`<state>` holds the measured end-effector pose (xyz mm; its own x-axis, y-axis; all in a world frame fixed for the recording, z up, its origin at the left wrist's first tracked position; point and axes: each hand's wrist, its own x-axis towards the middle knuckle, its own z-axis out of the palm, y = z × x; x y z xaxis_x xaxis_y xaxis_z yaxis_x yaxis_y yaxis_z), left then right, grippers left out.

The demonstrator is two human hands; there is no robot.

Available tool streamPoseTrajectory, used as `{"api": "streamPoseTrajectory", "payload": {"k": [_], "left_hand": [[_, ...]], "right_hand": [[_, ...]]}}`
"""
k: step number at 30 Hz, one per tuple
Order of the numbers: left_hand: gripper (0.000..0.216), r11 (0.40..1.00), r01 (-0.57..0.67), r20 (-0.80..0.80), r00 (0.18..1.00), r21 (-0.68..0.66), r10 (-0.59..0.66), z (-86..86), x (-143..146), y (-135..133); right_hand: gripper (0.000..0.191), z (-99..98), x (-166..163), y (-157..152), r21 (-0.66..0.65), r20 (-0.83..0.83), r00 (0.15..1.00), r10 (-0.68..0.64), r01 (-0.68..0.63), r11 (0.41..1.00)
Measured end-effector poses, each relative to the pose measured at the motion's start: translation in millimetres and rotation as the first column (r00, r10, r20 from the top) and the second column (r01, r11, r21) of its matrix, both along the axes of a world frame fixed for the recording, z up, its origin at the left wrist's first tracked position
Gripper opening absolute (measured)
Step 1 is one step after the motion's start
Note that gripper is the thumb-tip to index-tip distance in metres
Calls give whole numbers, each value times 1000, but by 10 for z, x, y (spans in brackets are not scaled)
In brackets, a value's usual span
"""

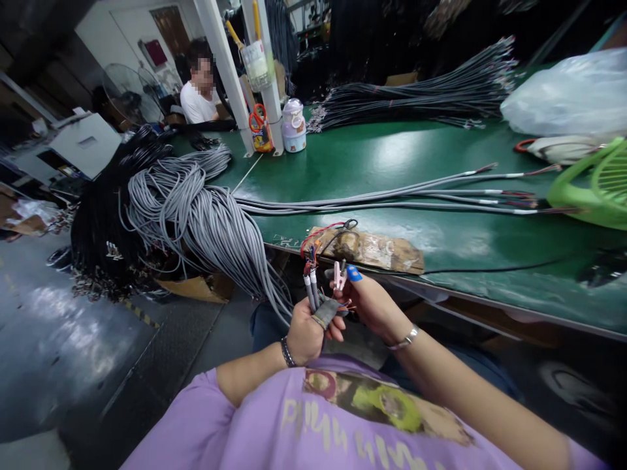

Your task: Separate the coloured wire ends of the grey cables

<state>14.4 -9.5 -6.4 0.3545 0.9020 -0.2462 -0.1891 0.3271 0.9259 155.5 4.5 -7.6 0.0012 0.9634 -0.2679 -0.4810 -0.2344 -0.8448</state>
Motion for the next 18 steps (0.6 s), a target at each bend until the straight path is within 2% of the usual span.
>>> {"api": "streamPoseTrajectory", "payload": {"k": [3,7,12,18], "left_hand": [[46,1000,6,-38,999,19,-5,-35,-24,16],[45,995,90,-134,987,39,-84,-64,-60,11],[45,987,155,-183,973,47,-144,-87,-67,-2],[45,995,85,-193,978,55,-73,-127,-67,0]], "right_hand": [[45,8,49,-87,-26,60,991,120,-118,993],[38,127,95,-172,-9,137,961,239,-240,971],[35,187,67,-192,16,219,960,176,-184,983],[27,144,47,-222,43,332,940,83,-103,994]]}}
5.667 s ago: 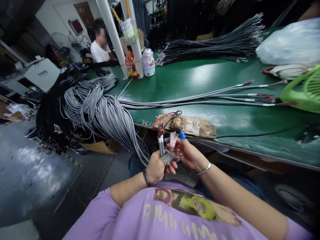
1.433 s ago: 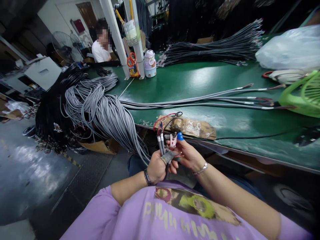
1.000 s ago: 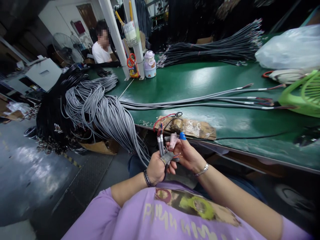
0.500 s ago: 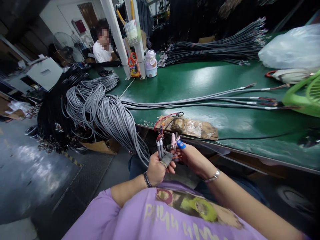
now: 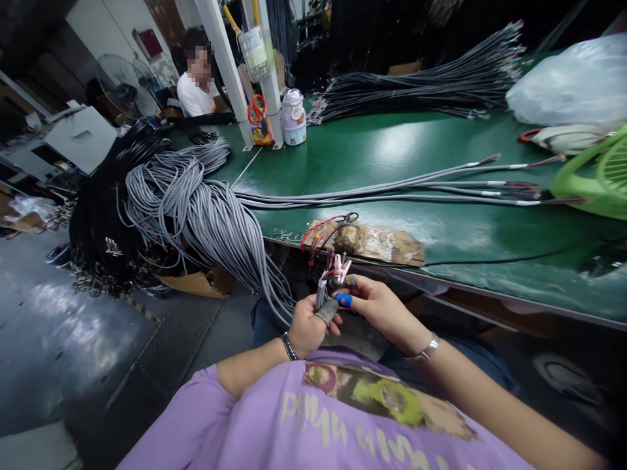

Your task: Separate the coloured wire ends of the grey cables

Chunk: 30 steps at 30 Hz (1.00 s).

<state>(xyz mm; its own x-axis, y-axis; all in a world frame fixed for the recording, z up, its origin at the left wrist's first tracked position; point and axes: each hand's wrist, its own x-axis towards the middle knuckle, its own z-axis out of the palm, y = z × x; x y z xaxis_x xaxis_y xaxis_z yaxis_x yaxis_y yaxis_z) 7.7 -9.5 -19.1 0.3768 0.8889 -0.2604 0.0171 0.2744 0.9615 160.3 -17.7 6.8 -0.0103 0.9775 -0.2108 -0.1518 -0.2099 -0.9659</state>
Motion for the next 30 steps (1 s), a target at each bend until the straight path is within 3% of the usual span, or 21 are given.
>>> {"api": "streamPoseTrajectory", "payload": {"k": [5,12,18,23,30], "left_hand": [[42,1000,11,-15,1000,17,-10,-21,1,12],[33,963,262,-81,960,-68,-267,-65,-17,70],[38,989,137,-44,989,-49,-140,-43,-36,64],[38,994,110,-37,993,-29,-111,-43,-16,54],[36,966,253,-61,965,-52,-256,-63,-33,66]], "right_hand": [[29,-15,-16,-21,3,18,1000,-25,25,1000],[21,-89,-71,-84,44,4,1000,-29,28,999],[33,-126,33,-31,44,-45,958,-283,285,958],[38,-81,36,-42,-56,-110,991,-76,70,996],[29,-80,-38,-66,3,-46,999,-5,5,1000]]}}
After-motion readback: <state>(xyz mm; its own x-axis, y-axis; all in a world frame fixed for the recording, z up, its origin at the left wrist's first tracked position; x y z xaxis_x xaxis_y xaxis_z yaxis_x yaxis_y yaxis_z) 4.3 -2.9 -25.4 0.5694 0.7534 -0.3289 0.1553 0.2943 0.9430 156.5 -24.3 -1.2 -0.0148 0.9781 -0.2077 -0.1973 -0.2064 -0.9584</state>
